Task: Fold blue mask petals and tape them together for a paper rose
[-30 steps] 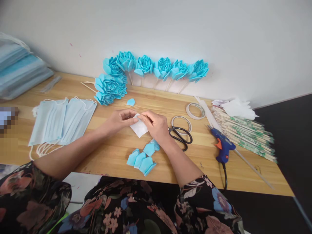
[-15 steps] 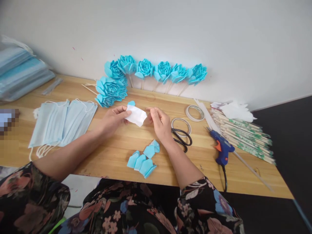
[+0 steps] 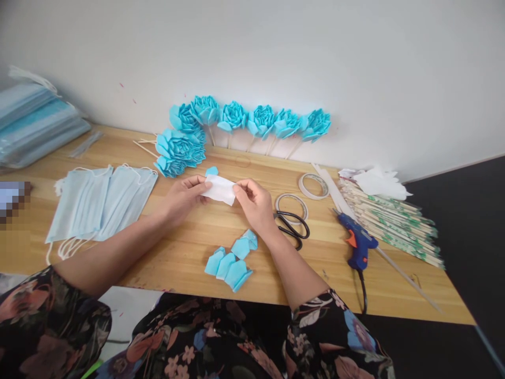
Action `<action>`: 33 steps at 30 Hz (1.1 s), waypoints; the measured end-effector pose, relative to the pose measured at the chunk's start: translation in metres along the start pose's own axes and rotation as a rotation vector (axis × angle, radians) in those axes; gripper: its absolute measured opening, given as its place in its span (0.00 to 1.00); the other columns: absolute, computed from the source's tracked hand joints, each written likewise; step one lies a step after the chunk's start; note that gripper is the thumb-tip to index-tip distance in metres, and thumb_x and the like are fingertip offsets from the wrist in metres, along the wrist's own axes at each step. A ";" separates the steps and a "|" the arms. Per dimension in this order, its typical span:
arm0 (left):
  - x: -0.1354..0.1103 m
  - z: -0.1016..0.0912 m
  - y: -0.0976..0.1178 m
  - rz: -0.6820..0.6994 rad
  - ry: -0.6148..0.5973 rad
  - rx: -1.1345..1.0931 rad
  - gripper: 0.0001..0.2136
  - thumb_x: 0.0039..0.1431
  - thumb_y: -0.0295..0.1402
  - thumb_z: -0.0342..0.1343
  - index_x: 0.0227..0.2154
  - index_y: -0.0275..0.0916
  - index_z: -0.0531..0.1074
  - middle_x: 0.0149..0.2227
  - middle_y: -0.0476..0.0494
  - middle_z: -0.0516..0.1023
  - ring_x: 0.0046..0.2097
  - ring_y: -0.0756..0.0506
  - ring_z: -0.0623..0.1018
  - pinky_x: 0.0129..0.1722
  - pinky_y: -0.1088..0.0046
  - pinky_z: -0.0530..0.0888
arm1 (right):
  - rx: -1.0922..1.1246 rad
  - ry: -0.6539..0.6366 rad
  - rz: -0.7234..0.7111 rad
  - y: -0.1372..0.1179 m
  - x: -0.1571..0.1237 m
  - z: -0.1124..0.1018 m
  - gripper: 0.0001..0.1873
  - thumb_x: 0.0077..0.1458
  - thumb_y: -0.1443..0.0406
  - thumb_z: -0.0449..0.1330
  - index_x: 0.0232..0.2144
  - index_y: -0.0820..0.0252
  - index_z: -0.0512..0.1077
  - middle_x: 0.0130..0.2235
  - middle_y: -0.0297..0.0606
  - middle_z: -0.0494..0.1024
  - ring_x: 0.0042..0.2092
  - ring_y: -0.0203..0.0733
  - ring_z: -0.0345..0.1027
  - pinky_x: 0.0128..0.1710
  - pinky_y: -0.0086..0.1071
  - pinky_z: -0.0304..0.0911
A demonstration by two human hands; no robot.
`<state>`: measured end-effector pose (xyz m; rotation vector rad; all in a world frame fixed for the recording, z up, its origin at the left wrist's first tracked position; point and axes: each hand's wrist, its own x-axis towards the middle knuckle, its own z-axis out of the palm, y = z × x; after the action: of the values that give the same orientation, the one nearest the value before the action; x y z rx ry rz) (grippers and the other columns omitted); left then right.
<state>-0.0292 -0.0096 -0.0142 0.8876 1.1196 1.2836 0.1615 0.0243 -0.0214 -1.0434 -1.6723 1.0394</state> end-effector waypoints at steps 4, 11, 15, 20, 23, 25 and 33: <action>0.000 0.001 0.000 -0.007 0.023 -0.012 0.14 0.43 0.41 0.69 0.23 0.36 0.73 0.22 0.50 0.72 0.25 0.52 0.68 0.28 0.75 0.66 | -0.016 0.027 0.004 -0.003 -0.001 -0.001 0.12 0.59 0.56 0.59 0.29 0.57 0.73 0.25 0.30 0.73 0.29 0.35 0.66 0.32 0.31 0.62; 0.002 -0.001 -0.002 0.012 0.043 -0.012 0.14 0.43 0.40 0.69 0.23 0.36 0.72 0.23 0.50 0.72 0.26 0.52 0.69 0.28 0.75 0.66 | 0.059 0.035 0.019 0.003 0.001 -0.002 0.13 0.59 0.54 0.60 0.30 0.57 0.74 0.26 0.30 0.74 0.29 0.35 0.68 0.33 0.31 0.66; 0.003 -0.003 -0.004 0.019 0.053 -0.006 0.14 0.44 0.40 0.69 0.23 0.36 0.73 0.23 0.50 0.72 0.26 0.52 0.69 0.28 0.75 0.67 | 0.128 0.085 0.032 0.010 0.003 -0.003 0.15 0.60 0.52 0.60 0.37 0.56 0.77 0.30 0.32 0.77 0.30 0.36 0.70 0.33 0.31 0.68; 0.001 -0.001 -0.005 0.047 0.012 0.058 0.14 0.45 0.42 0.68 0.24 0.36 0.74 0.25 0.49 0.74 0.27 0.51 0.70 0.28 0.75 0.67 | 0.071 0.056 -0.009 0.006 0.000 -0.005 0.18 0.63 0.50 0.57 0.42 0.55 0.78 0.35 0.35 0.80 0.36 0.39 0.74 0.38 0.33 0.70; -0.002 0.003 -0.007 0.084 -0.034 0.141 0.13 0.48 0.41 0.67 0.24 0.37 0.74 0.25 0.49 0.74 0.28 0.51 0.69 0.29 0.75 0.66 | -0.007 -0.004 -0.023 0.000 -0.002 -0.003 0.17 0.61 0.52 0.59 0.44 0.55 0.77 0.39 0.37 0.82 0.38 0.40 0.74 0.39 0.34 0.70; -0.004 0.005 -0.008 0.109 -0.071 0.194 0.12 0.50 0.41 0.66 0.24 0.36 0.74 0.25 0.49 0.74 0.28 0.51 0.70 0.30 0.74 0.66 | -0.059 -0.054 -0.057 -0.003 -0.004 -0.001 0.14 0.59 0.55 0.61 0.43 0.55 0.77 0.40 0.37 0.82 0.37 0.39 0.74 0.39 0.34 0.69; -0.002 0.005 -0.014 0.084 -0.155 0.200 0.12 0.51 0.40 0.65 0.31 0.35 0.78 0.31 0.46 0.79 0.32 0.50 0.74 0.34 0.73 0.69 | -0.154 -0.018 -0.148 -0.010 -0.005 0.002 0.09 0.59 0.60 0.61 0.29 0.57 0.73 0.30 0.33 0.78 0.32 0.36 0.69 0.34 0.31 0.65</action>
<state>-0.0207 -0.0132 -0.0264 1.1734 1.1099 1.1624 0.1592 0.0162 -0.0139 -0.9932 -1.8379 0.8368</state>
